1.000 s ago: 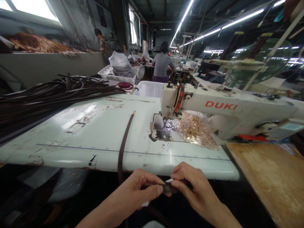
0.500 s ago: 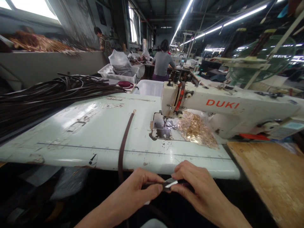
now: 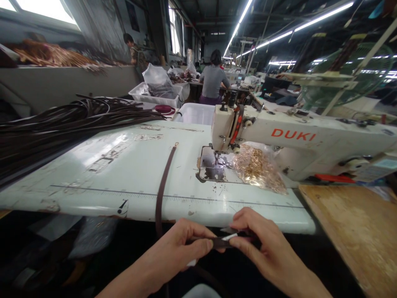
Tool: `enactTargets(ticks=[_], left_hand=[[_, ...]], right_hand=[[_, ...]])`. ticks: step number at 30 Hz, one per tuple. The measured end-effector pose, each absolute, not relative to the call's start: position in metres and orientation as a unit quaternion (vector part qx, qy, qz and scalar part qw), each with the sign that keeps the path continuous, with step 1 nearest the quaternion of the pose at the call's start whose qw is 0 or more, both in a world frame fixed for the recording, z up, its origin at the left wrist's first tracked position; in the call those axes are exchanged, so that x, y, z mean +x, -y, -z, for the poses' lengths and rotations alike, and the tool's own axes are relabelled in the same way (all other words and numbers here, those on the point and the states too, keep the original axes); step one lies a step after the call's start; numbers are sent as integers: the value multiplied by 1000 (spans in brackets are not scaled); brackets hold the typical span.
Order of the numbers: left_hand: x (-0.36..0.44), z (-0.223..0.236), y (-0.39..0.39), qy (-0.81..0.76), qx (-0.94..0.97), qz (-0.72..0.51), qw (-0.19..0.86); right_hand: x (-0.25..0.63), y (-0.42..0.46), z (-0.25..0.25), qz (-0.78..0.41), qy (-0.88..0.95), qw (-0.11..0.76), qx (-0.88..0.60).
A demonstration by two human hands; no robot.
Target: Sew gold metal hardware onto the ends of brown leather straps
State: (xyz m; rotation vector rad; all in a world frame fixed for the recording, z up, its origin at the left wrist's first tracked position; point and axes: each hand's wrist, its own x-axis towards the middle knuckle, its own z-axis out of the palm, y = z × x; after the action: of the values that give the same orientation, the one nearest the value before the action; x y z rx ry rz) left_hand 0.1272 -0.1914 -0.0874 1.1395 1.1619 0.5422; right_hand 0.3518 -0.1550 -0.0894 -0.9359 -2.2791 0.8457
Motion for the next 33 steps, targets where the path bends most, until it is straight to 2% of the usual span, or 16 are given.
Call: enactTargets(ticks=[4,13,18,20,24,26,29,33], left_hand=[[129,82,191,-513,503,-241,653],[127,77,192,-491,529,-222,655],[126,82,193,-480,550,-238,641],[127,81,193,-476,546,-241,646],[130,83,192,-507,501,-233,662],[130,88,190,-524,462,-275,660],[122,91,182,-529,349,-428,645],[102,83,147,-421,231,-637,603]], right_hand=[[352,157,86,-269,876,208,-343],[342,154,83,-187,926,187,-268],[336,154,82,-191,927,182,-267],[336,153,86,-215,910,212,-283],[341,148,97,-249,804,366,-397],[348,146,100,-235,769,400,-440],[356,145,100,-235,760,383,-470],[352,143,96,-215,740,406,-492]])
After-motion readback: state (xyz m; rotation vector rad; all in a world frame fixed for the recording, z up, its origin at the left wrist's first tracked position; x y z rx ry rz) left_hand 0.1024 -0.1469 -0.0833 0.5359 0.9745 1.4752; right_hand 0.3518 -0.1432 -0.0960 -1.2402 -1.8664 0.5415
